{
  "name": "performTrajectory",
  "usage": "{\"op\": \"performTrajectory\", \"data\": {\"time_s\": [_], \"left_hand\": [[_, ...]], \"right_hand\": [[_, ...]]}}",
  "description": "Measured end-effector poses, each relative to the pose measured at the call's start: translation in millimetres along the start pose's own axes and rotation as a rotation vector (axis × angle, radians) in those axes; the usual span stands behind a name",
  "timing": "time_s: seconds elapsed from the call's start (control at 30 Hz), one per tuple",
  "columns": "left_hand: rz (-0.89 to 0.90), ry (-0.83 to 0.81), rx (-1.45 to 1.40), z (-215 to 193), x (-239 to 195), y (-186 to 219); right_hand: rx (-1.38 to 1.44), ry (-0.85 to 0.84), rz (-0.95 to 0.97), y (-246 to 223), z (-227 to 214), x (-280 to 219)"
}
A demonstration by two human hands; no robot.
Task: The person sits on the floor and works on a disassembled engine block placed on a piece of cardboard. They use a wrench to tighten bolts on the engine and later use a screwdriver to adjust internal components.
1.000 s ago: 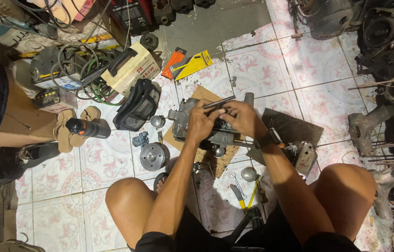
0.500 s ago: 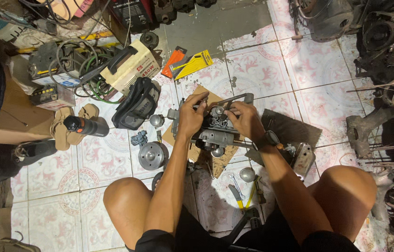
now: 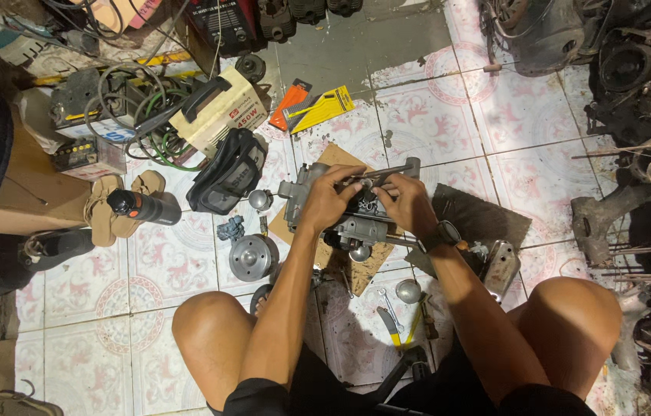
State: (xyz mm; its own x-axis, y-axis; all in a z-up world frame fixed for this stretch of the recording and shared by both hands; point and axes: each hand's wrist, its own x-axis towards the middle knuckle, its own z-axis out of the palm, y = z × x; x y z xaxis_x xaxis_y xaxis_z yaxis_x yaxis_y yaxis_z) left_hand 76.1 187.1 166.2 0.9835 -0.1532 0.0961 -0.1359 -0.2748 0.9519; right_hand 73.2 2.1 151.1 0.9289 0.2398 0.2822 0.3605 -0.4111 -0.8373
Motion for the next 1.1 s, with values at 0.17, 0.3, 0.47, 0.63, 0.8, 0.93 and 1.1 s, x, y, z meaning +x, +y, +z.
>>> {"op": "performTrajectory", "data": {"time_s": [0.17,0.3,0.47,0.63,0.8,0.93,1.1], "left_hand": [[0.022,-0.028,-0.017,3,-1,2],[0.015,-0.039,-0.004,3,-1,7],[-0.007,-0.007,0.040,4,0,-14],[-0.002,-0.039,-0.008,8,-5,-1],[-0.005,-0.054,-0.210,15,-9,11],[-0.078,-0.022,-0.343,26,-3,-11],[-0.173,0.047,-0.505,37,-3,-26]], "right_hand": [[-0.005,-0.023,-0.016,16,5,-2],[-0.060,-0.052,0.007,4,5,1],[-0.107,-0.059,0.027,1,3,-2],[-0.104,-0.049,0.003,-7,1,-2],[-0.131,-0.037,0.019,20,10,-10],[-0.086,-0.024,-0.065,-2,3,-2],[-0.102,-0.028,-0.098,9,5,-5]]}}
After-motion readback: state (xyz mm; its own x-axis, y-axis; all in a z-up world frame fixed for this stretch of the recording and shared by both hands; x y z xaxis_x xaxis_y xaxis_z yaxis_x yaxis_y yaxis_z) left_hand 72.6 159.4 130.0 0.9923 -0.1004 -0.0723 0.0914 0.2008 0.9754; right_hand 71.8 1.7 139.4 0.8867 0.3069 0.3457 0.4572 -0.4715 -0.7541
